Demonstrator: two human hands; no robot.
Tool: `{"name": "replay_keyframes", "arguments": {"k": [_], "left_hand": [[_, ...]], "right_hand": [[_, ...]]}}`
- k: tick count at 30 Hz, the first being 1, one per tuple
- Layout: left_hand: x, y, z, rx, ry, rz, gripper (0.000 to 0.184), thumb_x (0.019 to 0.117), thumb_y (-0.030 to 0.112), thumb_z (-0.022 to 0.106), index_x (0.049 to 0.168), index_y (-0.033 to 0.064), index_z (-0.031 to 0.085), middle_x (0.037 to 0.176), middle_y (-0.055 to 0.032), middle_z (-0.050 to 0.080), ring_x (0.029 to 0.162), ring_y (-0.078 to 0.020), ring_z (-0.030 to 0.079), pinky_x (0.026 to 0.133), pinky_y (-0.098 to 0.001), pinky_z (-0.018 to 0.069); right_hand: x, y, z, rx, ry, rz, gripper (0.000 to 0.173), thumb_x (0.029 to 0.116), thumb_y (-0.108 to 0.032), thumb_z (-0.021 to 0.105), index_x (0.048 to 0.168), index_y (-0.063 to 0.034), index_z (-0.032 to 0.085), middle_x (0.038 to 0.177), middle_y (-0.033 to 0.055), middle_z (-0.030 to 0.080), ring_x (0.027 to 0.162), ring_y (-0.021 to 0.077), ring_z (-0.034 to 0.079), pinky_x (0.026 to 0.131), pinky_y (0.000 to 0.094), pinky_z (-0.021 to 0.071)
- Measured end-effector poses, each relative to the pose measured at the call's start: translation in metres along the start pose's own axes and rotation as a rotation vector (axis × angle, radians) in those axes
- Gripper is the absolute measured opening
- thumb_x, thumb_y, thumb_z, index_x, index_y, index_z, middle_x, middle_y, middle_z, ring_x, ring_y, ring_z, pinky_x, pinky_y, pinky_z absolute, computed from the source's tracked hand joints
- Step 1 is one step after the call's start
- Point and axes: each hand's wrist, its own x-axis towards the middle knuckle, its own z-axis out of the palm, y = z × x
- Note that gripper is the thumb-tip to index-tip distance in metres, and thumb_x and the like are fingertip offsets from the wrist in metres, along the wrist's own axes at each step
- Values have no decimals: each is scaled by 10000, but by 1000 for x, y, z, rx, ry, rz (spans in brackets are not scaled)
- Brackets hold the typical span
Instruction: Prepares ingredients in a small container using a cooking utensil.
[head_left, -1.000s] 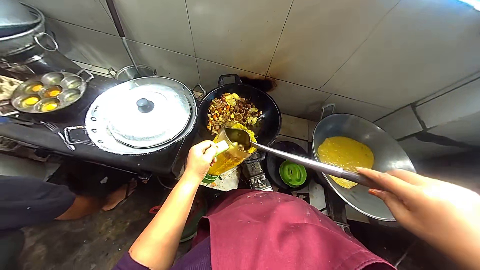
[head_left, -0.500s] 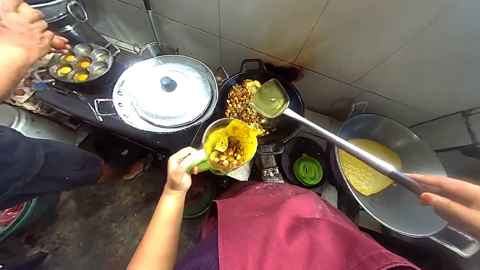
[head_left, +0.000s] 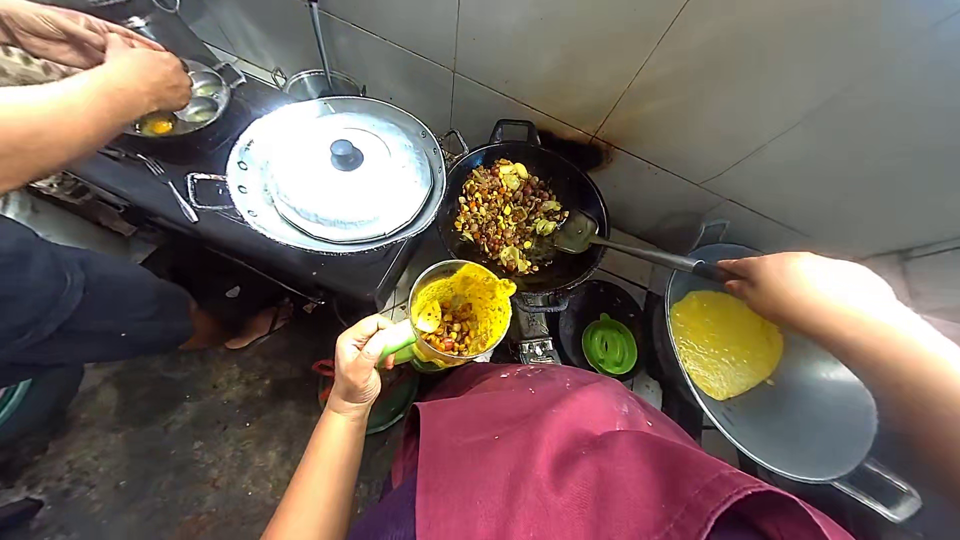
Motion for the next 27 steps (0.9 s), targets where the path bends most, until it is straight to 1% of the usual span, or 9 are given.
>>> {"name": "replay_keyframes", "arguments": {"k": [2, 3, 5, 7, 10, 14, 19, 23, 27], "left_hand": [[-14, -3, -10, 45, 73, -39, 296, 966, 479, 636, 886, 203, 706, 680, 132, 625, 517, 34, 542, 485, -128, 459], [-21, -4, -13, 73, 126, -59, 309, 980, 483, 613, 887, 201, 698, 674, 132, 626, 509, 32, 545, 481, -129, 465], [-33, -6, -17, 109, 271, -106, 286, 1027, 356, 508, 873, 182, 675, 643, 121, 630, 495, 19, 559, 485, -136, 485], [-42, -7, -18, 119, 408, -166, 314, 1031, 219, 374, 864, 161, 634, 628, 107, 623, 495, 3, 563, 493, -151, 499], [-47, -7, -16, 95, 488, -242, 324, 1025, 183, 337, 877, 138, 621, 619, 85, 622, 489, -17, 571, 492, -166, 510], [-40, -4, -12, 95, 409, -241, 314, 1012, 177, 382, 844, 135, 644, 594, 77, 609, 468, -15, 552, 474, -160, 490], [-29, 2, -1, 78, 285, -271, 201, 952, 176, 500, 823, 139, 651, 586, 77, 590, 470, -3, 535, 474, -149, 473], [-25, -1, 11, 111, 248, -307, 179, 941, 152, 518, 813, 127, 640, 589, 71, 589, 467, -5, 532, 462, -147, 463], [-16, -5, 21, 180, 188, -324, 158, 931, 124, 532, 814, 112, 638, 613, 63, 588, 469, -14, 521, 457, -151, 451]], "right_hand": [[15, -5, 1, 101, -127, -38, 300, 1070, -252, 569, 1292, -115, 715, 1123, 234, 723, 1073, 463, 670, 896, 707, 486], [22, -10, 7, 174, -188, -58, 302, 1080, -249, 552, 1283, -97, 716, 1093, 226, 727, 1030, 438, 678, 903, 683, 489], [32, -27, 27, 352, -294, -75, 341, 1106, -264, 500, 1339, -90, 679, 1087, 218, 722, 949, 380, 683, 874, 606, 515], [42, -51, 56, 531, -320, -65, 358, 1110, -270, 476, 1375, -105, 652, 1097, 206, 703, 906, 335, 660, 832, 549, 513], [58, -92, 97, 754, -276, -48, 362, 1093, -277, 492, 1386, -136, 651, 1185, 186, 705, 1003, 331, 688, 903, 560, 532], [69, -128, 116, 943, -239, 13, 345, 1089, -263, 507, 1385, -157, 649, 1084, 101, 709, 816, 188, 643, 754, 407, 528], [45, -111, 121, 1073, -284, 42, 339, 1093, -222, 520, 1406, -149, 628, 948, 63, 670, 607, 107, 509, 562, 295, 441], [16, -75, 139, 1043, -242, 34, 337, 1080, -205, 548, 1397, -137, 641, 916, 69, 675, 606, 129, 515, 573, 326, 450], [-8, -46, 154, 924, -151, 32, 341, 1066, -219, 567, 1389, -160, 659, 1072, 121, 736, 835, 245, 680, 793, 493, 549]]}}
